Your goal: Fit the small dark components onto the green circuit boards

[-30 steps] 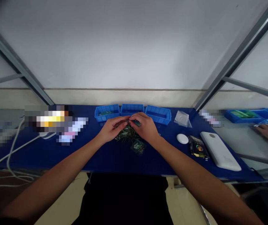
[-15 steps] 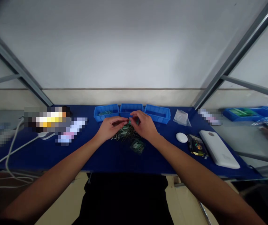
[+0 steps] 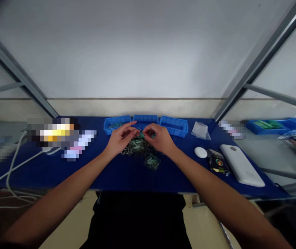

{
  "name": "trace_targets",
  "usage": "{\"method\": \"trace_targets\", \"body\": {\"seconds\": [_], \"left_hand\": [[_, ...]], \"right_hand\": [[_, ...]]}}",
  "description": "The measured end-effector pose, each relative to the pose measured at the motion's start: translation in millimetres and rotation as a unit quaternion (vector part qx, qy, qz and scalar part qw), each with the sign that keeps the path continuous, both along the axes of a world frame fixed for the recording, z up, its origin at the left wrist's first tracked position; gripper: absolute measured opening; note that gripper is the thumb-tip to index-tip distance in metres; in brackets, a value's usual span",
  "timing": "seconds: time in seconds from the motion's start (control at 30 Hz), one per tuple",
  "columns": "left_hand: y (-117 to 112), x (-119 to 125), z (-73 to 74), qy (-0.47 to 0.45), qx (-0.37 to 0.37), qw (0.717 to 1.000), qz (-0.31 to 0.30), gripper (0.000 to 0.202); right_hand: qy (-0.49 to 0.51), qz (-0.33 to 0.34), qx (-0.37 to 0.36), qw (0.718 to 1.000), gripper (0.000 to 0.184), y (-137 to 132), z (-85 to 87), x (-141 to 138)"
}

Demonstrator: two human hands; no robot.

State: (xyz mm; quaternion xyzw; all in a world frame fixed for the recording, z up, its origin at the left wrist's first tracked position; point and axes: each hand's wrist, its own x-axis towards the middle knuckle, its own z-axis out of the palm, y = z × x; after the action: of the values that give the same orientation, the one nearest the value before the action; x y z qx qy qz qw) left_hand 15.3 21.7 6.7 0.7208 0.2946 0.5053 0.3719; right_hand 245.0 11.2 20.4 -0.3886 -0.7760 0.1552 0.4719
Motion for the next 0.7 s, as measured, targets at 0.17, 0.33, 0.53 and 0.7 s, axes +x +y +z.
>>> {"method": "trace_targets", "body": {"seconds": [0.17, 0.33, 0.53, 0.7], "left_hand": [[1.0, -5.4, 3.4, 0.054, 0.027, 0.996, 0.07, 0.031], [2.8, -13.0, 7.6, 0.178, 0.079, 0.97, 0.148, 0.019], [3.8, -11.7, 3.9, 0.218, 0.119, 0.96, 0.128, 0.021], [2.4, -10.1, 3.8, 0.221, 0.125, 0.959, 0.124, 0.021]], "right_hand": [[-0.067, -0.177, 0.107, 0.976, 0.013, 18.5, 17.8, 46.4], [-0.202, -0.241, 0.134, 0.94, 0.014, 30.3, 18.2, 84.5], [-0.199, 0.018, 0.032, 0.979, 0.012, 16.1, 16.7, 61.1], [-0.241, 0.155, -0.043, 0.957, 0.037, 0.8, 14.6, 39.5]]}}
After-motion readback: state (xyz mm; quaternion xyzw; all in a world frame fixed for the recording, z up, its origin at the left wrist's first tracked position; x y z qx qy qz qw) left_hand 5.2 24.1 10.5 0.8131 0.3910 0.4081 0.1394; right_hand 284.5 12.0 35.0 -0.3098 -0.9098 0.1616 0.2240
